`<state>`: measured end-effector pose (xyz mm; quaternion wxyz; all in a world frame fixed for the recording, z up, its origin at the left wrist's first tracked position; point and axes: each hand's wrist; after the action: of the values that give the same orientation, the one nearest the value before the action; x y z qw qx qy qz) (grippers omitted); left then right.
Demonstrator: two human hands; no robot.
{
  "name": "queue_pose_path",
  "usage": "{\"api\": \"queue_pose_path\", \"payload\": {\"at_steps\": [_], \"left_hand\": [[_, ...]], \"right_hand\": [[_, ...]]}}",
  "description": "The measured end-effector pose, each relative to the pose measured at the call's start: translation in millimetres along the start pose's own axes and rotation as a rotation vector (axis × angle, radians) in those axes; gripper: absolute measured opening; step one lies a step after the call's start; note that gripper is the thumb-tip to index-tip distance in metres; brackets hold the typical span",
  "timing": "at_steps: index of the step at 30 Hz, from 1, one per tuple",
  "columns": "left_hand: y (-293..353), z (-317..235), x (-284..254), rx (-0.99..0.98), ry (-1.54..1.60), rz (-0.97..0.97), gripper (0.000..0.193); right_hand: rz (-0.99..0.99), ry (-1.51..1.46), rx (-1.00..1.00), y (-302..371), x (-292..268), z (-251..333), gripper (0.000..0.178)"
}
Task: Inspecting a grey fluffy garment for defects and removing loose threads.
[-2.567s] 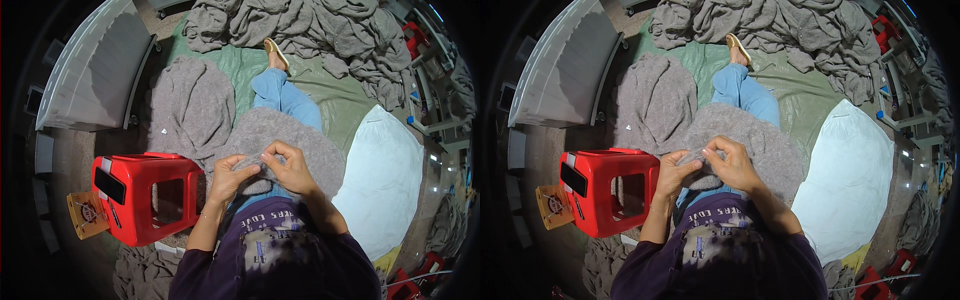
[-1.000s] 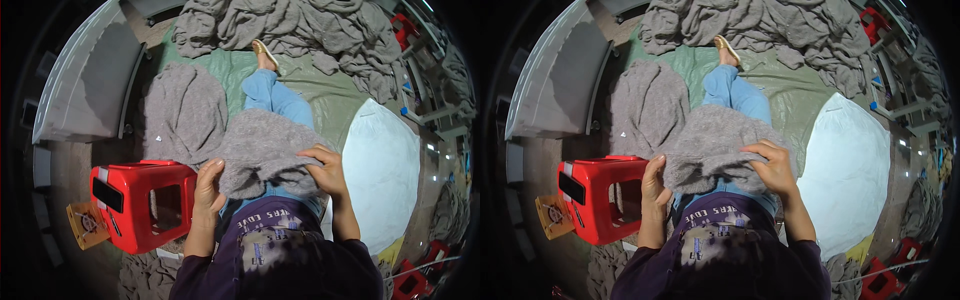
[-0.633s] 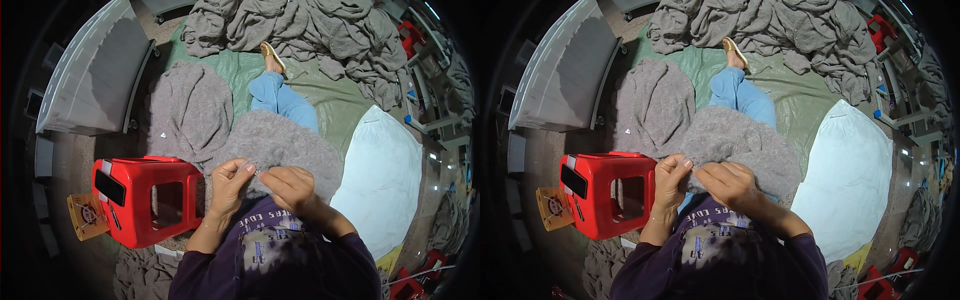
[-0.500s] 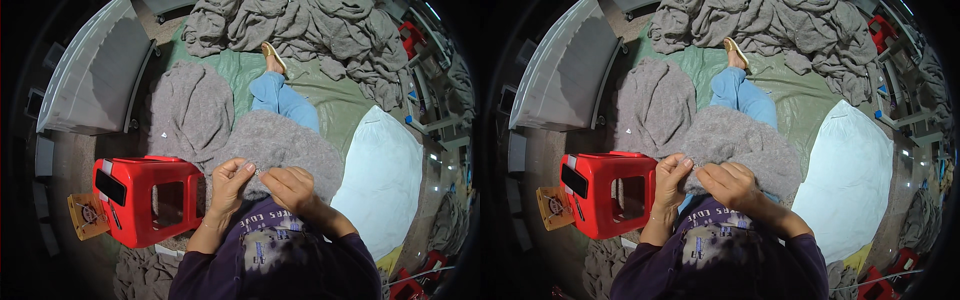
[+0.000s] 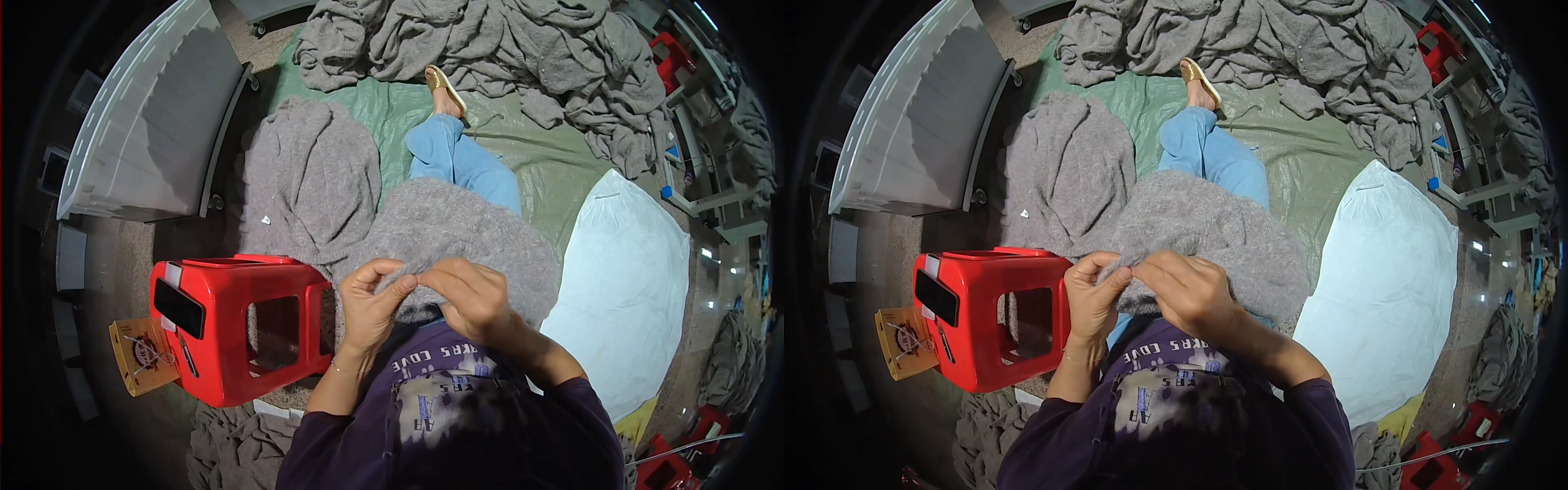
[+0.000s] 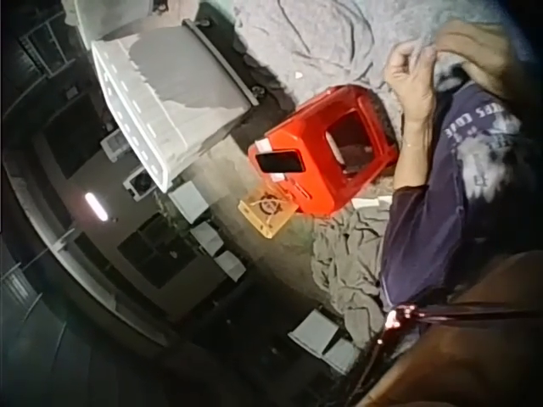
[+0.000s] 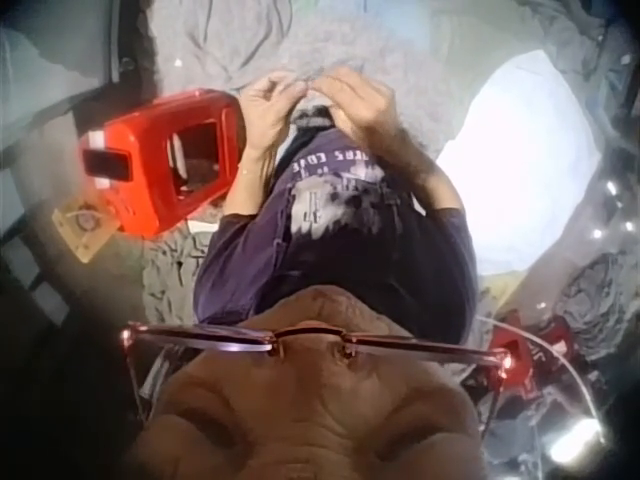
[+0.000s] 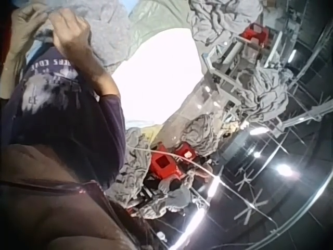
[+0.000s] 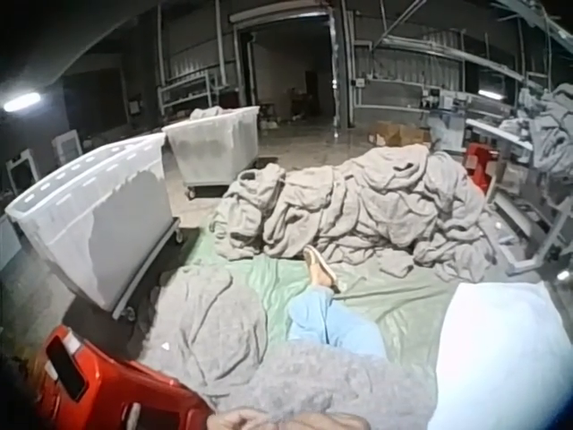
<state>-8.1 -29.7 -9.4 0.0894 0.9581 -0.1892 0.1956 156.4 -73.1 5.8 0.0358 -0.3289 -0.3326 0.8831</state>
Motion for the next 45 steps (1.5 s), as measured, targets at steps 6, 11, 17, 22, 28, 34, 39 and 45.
{"api": "queue_pose_path", "payload": {"at_steps": [6, 11, 17, 22, 28, 34, 39, 45], "left_hand": [[-4, -7, -10, 0.255, -0.489, 0.113, 0.011], [-3, -2, -11, 0.272, -0.500, 0.085, 0.013], [8, 13, 8, 0.495, -0.538, -0.116, 0.012], [12, 18, 4, 0.341, -0.406, -0.103, 0.009], [13, 18, 6, 0.359, -0.455, -0.111, 0.008], [2, 17, 3, 0.448, -0.511, -0.058, 0.021], [3, 14, 0, 0.374, -0.526, 0.013, 0.019], [-15, 14, -37, 0.280, -0.775, -0.013, 0.014]], "right_hand": [[0.311, -0.493, 0.403, -16, -13, -11, 0.032], [0.366, -0.327, 0.281, -13, -11, -9, 0.025], [0.061, -0.022, 0.107, 6, 19, 1, 0.027], [-0.081, 0.017, 0.030, 15, 26, -4, 0.035], [-0.092, 0.130, 0.097, 12, 27, 0, 0.034], [-0.041, 0.038, 0.024, 12, 28, -5, 0.035], [-0.160, 0.042, 0.153, 15, 28, -7, 0.036], [-0.111, 0.144, 0.262, 19, 8, -22, 0.027]]}}
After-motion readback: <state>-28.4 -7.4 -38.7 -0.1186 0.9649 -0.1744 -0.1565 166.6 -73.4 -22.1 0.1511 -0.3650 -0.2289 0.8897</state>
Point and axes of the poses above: each hand's wrist, its own y-axis away from the middle knuckle, its own x-axis out of the palm, z = x × y, and after that the axes turned 4 degrees about z, right-handed
